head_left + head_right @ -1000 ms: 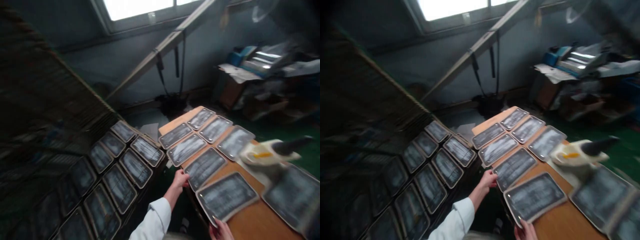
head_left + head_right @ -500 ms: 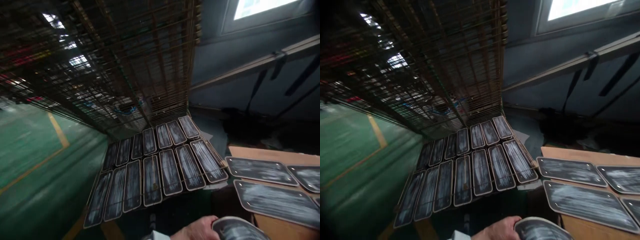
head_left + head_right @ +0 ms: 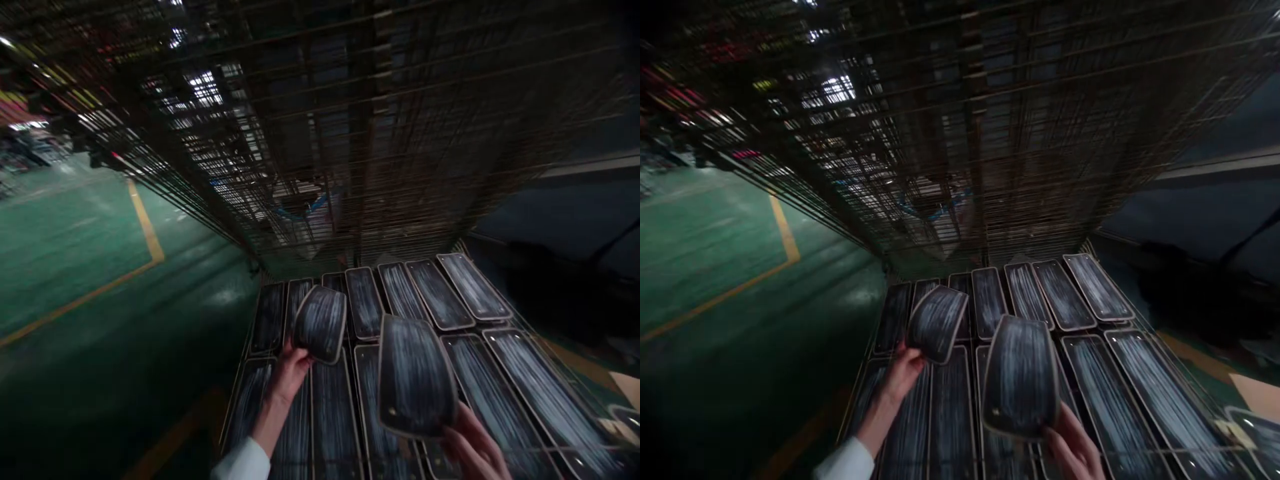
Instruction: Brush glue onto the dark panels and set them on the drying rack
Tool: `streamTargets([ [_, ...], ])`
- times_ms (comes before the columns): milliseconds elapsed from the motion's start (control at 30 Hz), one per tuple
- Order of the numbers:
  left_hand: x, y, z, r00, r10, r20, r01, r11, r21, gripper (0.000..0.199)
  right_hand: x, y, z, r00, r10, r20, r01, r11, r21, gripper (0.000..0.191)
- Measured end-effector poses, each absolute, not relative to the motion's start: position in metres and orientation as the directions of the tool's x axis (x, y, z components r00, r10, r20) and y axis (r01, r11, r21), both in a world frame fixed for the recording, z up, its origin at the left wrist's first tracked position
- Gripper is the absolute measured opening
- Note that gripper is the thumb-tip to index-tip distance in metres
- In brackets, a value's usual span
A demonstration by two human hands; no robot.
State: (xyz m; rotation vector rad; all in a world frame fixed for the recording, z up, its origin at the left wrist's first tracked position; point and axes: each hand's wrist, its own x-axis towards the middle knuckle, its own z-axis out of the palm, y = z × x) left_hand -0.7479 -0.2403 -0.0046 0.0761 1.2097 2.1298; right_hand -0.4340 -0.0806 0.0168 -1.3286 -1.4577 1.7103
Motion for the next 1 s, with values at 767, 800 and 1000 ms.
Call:
streamTargets([
  [767,-0.851,-0.224,-0.175,-0.748,0.229,-0.623,-0.664,-0.266,0.699,0.035,-0.733,-0.016,-0.130,-0.442,0.856,-0.269,0.527,0.005,-0.850,0.071],
  [800,-0.850,-0.223,-0.175,-0.751,0.216,-0.624,-0.660,-0.274,0.700,0.034,-0.733,-0.015,-0.131,-0.456,0.855,-0.245,0.547,0.052,-0.835,0.073],
  [1000,-0.848,-0.219,-0.180,-0.754,0.164,-0.637,-0.651,-0.316,0.690,0.033,-0.731,-0.015,-0.136,-0.496,0.848,-0.190,0.579,0.159,-0.799,0.077],
])
